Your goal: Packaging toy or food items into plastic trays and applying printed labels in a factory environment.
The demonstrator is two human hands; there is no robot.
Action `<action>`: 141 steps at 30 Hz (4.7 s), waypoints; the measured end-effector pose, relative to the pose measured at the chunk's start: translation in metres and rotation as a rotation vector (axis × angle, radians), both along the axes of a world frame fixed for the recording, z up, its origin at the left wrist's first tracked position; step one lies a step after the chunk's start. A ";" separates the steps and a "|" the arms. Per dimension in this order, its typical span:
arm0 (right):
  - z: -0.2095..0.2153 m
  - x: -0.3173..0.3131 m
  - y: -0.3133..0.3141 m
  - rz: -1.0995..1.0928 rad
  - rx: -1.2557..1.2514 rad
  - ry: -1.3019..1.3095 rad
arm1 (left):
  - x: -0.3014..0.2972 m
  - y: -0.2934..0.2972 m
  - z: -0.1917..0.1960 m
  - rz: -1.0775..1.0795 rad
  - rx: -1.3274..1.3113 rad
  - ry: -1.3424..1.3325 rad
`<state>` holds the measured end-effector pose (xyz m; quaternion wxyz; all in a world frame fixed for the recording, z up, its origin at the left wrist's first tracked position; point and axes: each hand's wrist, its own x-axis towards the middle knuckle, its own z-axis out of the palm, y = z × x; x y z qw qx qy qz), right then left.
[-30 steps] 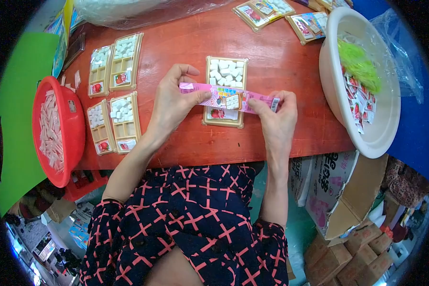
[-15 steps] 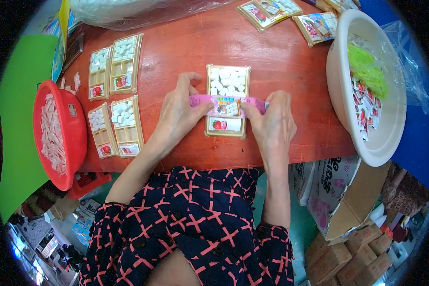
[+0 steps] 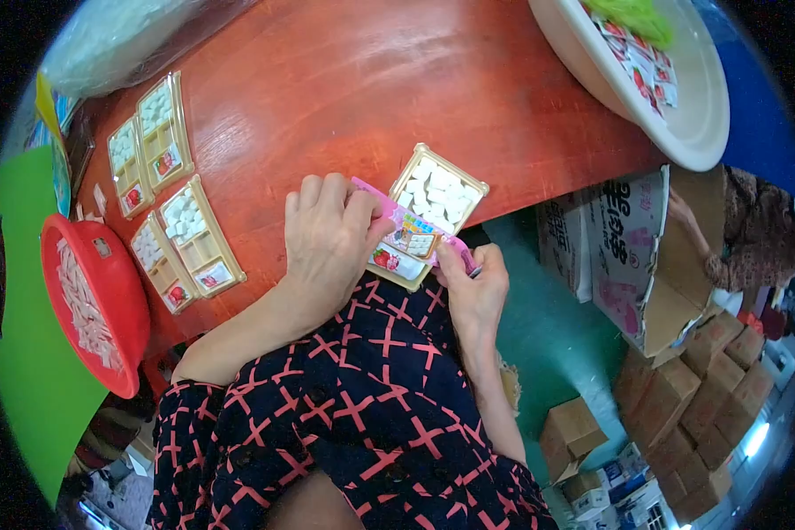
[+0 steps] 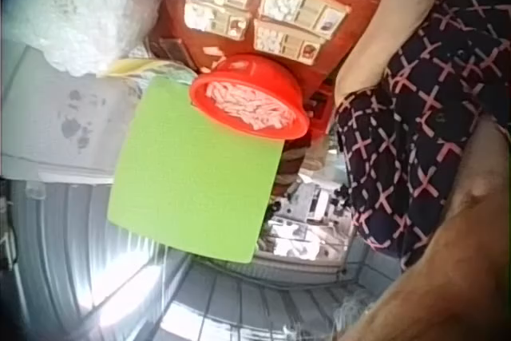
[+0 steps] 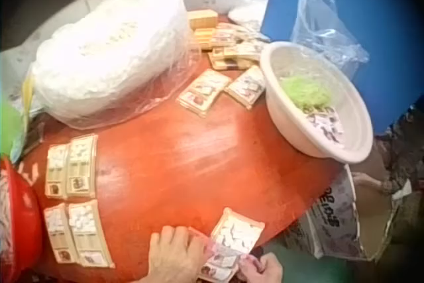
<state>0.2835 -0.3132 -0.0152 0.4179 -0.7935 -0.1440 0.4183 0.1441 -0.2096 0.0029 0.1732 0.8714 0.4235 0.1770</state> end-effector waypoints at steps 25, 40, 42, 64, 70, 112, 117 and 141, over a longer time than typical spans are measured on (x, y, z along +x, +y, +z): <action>0.049 0.031 0.068 0.774 0.976 -0.342 | -0.037 0.017 0.012 -0.382 0.072 -0.562; 0.054 0.001 0.088 0.833 0.711 0.120 | -0.026 0.009 -0.007 -0.076 0.163 -0.778; 0.044 -0.001 0.085 0.761 0.771 0.248 | -0.030 0.010 -0.006 -0.025 0.184 -0.751; 0.026 0.051 0.304 0.609 0.828 -0.041 | -0.120 0.075 0.046 0.499 -0.193 -0.616; 0.056 0.078 0.373 0.322 0.777 -0.200 | -0.200 0.127 0.114 0.761 0.073 -0.650; 0.151 -0.008 0.352 0.836 1.228 0.300 | -0.176 0.202 0.186 0.338 0.575 -0.442; 0.151 0.014 0.324 0.658 1.208 0.125 | -0.135 0.184 0.190 0.282 0.441 -0.451; 0.149 -0.019 0.258 1.076 1.279 -0.239 | -0.067 0.137 0.179 0.084 -0.514 -0.823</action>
